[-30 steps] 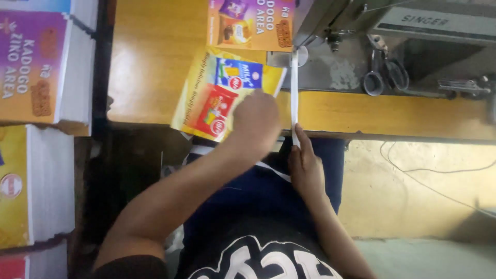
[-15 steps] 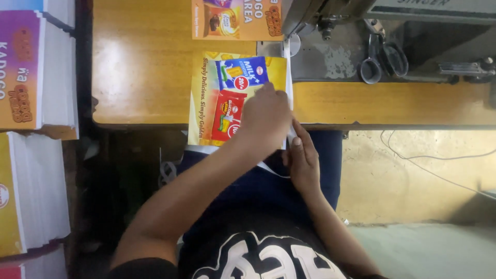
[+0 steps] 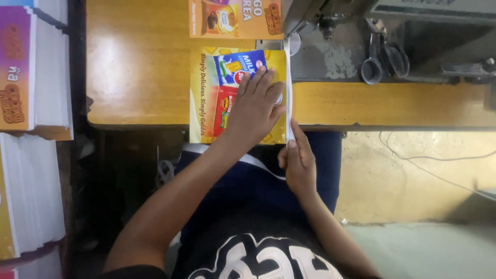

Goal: The person aligns a white strip of material along the edge of various printed paper sheets and sews them together using a sewing machine. They handle multiple sheets, including those with product advertisements, and repeatedly position them under the needle to stitch the strip.

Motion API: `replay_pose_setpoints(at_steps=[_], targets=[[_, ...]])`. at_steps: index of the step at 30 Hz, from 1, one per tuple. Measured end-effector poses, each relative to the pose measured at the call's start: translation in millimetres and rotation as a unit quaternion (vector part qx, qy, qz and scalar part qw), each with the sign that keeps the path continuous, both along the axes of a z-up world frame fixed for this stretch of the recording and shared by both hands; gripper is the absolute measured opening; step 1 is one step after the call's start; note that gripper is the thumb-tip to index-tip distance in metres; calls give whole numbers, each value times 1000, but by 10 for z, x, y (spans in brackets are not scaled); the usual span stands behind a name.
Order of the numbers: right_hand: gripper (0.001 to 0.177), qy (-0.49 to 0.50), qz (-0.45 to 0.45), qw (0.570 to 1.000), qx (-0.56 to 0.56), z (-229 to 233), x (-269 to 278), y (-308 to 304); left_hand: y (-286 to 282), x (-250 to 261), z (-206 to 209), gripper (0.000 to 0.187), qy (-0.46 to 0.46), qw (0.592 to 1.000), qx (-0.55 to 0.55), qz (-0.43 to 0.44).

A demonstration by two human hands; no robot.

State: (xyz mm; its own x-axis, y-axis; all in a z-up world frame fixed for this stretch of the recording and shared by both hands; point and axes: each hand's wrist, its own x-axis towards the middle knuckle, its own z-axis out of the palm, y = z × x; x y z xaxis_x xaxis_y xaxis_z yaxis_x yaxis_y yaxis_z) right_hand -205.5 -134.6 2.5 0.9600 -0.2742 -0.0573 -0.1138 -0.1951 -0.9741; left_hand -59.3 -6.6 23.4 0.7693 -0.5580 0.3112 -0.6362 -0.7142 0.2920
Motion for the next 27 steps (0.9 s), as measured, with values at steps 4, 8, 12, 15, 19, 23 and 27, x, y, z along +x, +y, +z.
replay_pose_setpoints(at_steps=[4,8,12,15,19,23,27], targets=[[53,-7,8,1000,-13,18,-14,-6,-15,52,-41,44,4,1000,-2,-7],[50,-10,11,998,-54,83,-5,-18,7,142,-27,40,-8,1000,-7,-30],[52,-1,31,989,-145,202,-7,-44,9,262,-120,37,-33,998,-12,-56],[56,0,41,962,-271,337,18,-9,20,232,-45,60,-43,998,14,-47],[53,24,77,945,-316,199,-8,-70,-29,232,117,47,-51,990,116,-63],[53,29,91,942,-323,194,-28,-88,-72,272,103,39,-58,991,103,-64],[53,26,95,938,-331,195,-34,-100,-58,314,39,61,-53,991,96,-73]])
